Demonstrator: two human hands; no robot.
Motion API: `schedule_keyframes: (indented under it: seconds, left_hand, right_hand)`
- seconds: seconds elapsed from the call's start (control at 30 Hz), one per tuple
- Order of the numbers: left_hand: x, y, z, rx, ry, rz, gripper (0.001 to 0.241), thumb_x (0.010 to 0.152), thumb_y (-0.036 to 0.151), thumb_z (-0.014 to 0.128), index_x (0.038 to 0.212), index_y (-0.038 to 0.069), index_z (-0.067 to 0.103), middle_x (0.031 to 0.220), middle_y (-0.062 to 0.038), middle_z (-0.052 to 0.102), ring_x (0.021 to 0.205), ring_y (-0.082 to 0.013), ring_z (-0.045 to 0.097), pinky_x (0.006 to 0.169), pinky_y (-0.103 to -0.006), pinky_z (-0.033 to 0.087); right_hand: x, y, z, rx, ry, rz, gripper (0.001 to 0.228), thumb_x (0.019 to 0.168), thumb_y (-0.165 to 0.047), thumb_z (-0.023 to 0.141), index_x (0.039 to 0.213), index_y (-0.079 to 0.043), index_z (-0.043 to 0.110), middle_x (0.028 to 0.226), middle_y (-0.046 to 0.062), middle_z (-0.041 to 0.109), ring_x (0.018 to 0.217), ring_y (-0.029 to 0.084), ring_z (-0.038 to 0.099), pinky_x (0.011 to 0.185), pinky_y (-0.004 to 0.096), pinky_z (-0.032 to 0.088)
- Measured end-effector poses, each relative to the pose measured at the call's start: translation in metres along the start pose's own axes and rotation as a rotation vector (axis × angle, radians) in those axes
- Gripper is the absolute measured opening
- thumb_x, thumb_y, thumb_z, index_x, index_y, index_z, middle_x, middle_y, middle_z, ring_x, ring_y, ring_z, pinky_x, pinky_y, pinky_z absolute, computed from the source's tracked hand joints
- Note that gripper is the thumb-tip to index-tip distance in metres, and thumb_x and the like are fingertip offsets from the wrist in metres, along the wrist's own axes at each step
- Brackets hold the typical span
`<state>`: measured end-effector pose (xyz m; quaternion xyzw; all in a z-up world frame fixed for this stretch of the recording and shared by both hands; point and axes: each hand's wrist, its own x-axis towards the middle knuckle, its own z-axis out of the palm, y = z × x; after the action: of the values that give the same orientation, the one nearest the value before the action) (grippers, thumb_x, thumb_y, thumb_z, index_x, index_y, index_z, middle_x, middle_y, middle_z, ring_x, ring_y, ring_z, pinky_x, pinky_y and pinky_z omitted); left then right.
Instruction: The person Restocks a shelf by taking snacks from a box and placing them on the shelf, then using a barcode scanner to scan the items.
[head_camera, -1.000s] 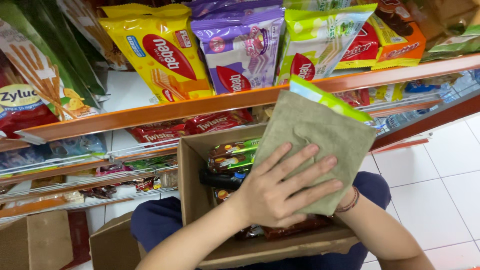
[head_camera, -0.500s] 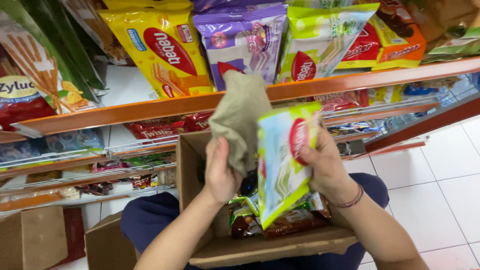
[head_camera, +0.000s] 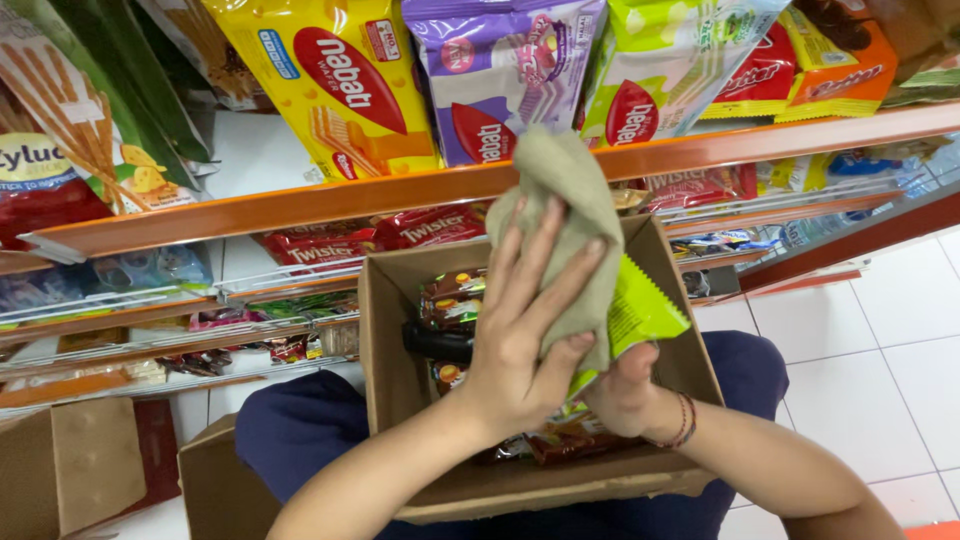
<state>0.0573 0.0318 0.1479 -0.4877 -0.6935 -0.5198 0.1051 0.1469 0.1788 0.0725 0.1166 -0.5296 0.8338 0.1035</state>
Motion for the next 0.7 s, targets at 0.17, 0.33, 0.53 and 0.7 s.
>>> schedule_keyframes:
  seconds: [0.17, 0.33, 0.53, 0.7]
  left_hand:
    - [0.003, 0.008, 0.007, 0.219, -0.141, 0.255, 0.067, 0.089, 0.030, 0.072, 0.153, 0.024, 0.057, 0.168, -0.010, 0.040, 0.156, -0.0386, 0.033, 0.123, -0.0588, 0.033]
    - [0.014, 0.010, 0.006, 0.188, -0.072, 0.095, 0.070, 0.087, 0.031, 0.072, 0.153, 0.016, 0.054, 0.167, -0.016, 0.038, 0.159, -0.0436, 0.032, 0.122, -0.0628, 0.036]
    - [0.021, 0.009, -0.002, 0.216, -0.014, 0.105, 0.067, 0.089, 0.034, 0.075, 0.151, 0.023, 0.052, 0.166, -0.012, 0.035, 0.159, -0.0454, 0.028, 0.127, -0.0677, 0.035]
    - [0.013, 0.009, 0.006, 0.314, -0.281, 0.242, 0.069, 0.080, 0.045, 0.079, 0.145, 0.033, 0.060, 0.160, -0.001, 0.043, 0.153, -0.0372, 0.036, 0.117, -0.0701, 0.038]
  right_hand:
    - [0.000, -0.009, -0.041, -0.077, 0.144, 0.165, 0.105, 0.093, -0.077, 0.050, 0.164, -0.010, 0.012, 0.172, 0.012, 0.020, 0.159, 0.028, 0.024, 0.131, 0.047, 0.022]
    - [0.006, -0.028, -0.020, 0.222, 0.252, 0.062, 0.103, 0.093, -0.077, 0.047, 0.166, -0.012, 0.015, 0.171, 0.011, 0.024, 0.156, 0.032, 0.028, 0.127, 0.053, 0.026]
    - [0.020, -0.030, 0.003, 0.260, 0.240, 0.130, 0.094, 0.097, -0.074, 0.043, 0.165, -0.012, 0.022, 0.168, 0.012, 0.028, 0.152, 0.032, 0.032, 0.126, 0.053, 0.026]
    - [0.025, -0.063, -0.011, 0.462, 0.416, 0.003, 0.083, 0.103, -0.070, 0.034, 0.160, -0.010, 0.028, 0.159, 0.014, 0.036, 0.142, 0.034, 0.039, 0.121, 0.052, 0.032]
